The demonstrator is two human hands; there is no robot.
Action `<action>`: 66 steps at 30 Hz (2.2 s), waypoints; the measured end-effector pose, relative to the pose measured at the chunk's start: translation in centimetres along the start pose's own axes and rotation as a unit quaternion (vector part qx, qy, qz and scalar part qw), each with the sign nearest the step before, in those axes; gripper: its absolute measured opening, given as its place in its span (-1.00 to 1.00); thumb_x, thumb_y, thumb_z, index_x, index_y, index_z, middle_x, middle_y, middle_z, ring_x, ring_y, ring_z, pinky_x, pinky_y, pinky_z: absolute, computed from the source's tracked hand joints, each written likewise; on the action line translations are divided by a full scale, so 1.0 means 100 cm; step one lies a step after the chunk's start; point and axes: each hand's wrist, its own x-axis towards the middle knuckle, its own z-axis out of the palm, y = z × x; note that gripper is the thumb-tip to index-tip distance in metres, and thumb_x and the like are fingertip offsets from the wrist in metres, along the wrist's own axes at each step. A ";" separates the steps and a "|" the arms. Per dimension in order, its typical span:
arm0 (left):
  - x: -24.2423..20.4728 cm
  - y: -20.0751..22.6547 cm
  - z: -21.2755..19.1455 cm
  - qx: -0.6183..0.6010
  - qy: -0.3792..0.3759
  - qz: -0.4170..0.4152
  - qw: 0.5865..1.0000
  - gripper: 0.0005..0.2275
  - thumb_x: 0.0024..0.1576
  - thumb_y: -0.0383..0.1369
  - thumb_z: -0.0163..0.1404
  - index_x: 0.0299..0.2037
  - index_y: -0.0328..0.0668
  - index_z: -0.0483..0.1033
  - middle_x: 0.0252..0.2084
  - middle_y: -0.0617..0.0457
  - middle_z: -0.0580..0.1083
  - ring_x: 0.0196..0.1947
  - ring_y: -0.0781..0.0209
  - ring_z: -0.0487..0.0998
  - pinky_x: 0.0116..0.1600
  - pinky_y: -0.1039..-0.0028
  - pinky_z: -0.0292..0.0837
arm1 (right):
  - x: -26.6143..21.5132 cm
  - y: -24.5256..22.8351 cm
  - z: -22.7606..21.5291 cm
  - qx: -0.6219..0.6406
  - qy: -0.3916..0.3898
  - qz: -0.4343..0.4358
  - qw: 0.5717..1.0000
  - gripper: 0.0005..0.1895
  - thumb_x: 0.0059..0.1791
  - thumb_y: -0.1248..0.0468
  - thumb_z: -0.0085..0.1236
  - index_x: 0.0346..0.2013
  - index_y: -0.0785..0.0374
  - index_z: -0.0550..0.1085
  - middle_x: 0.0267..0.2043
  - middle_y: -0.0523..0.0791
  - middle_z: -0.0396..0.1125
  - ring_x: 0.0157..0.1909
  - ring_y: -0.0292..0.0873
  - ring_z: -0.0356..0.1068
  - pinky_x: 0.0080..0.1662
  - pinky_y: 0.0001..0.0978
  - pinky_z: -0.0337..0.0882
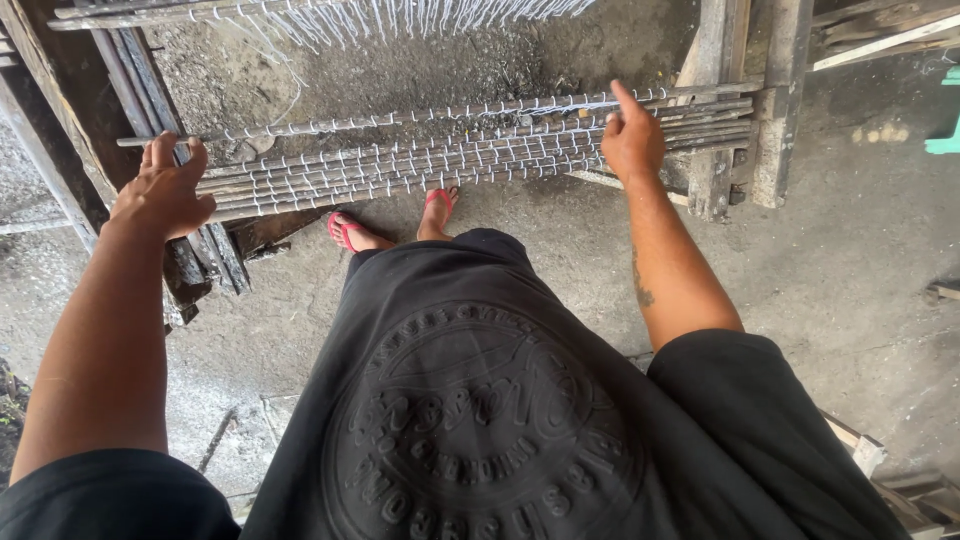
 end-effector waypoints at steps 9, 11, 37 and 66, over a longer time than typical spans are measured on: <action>-0.012 0.004 -0.007 -0.023 0.022 -0.028 0.999 -0.39 0.25 -0.37 -0.15 0.53 0.11 -0.09 0.54 0.06 -0.18 0.35 -0.23 0.19 -0.04 -0.13 0.55 | -0.005 -0.014 -0.024 -0.022 -0.063 0.070 0.995 -0.39 0.15 0.34 -0.07 0.49 -0.16 0.16 0.02 -0.17 0.40 -0.51 -0.41 0.08 -0.55 -0.60 0.14; 0.037 -0.036 0.041 -0.011 0.095 0.013 0.995 -0.42 0.17 -0.32 -0.08 0.46 0.15 0.10 0.48 0.00 -0.01 0.34 -0.18 0.22 0.03 -0.08 0.49 | -0.004 0.003 -0.021 -0.044 -0.056 0.058 0.996 -0.41 0.12 0.30 -0.08 0.44 -0.24 0.24 -0.02 -0.16 0.45 -0.36 -0.22 0.27 -0.37 -0.35 0.27; 0.147 -0.059 -0.025 -0.074 0.349 0.090 0.930 -0.49 0.18 -0.45 0.01 0.38 0.13 0.32 0.31 -0.09 0.26 0.33 -0.16 0.11 0.37 -0.15 -0.20 | -0.199 0.024 0.083 0.006 0.009 0.058 0.998 -0.65 0.04 0.20 0.00 0.08 0.01 0.60 -0.14 -0.13 0.54 -0.23 -0.13 0.48 -0.05 -0.31 0.41; 0.121 -0.049 0.061 -0.158 0.437 0.118 0.878 -0.63 0.05 -0.41 0.05 0.09 0.15 0.56 -0.01 0.02 0.35 0.01 -0.11 0.33 0.32 -0.09 0.02 | -0.141 -0.281 0.146 0.027 -0.099 -0.315 0.944 -0.69 0.09 0.33 0.00 0.08 0.09 0.59 -0.07 -0.16 0.49 -0.16 -0.04 0.47 -0.22 -0.17 0.41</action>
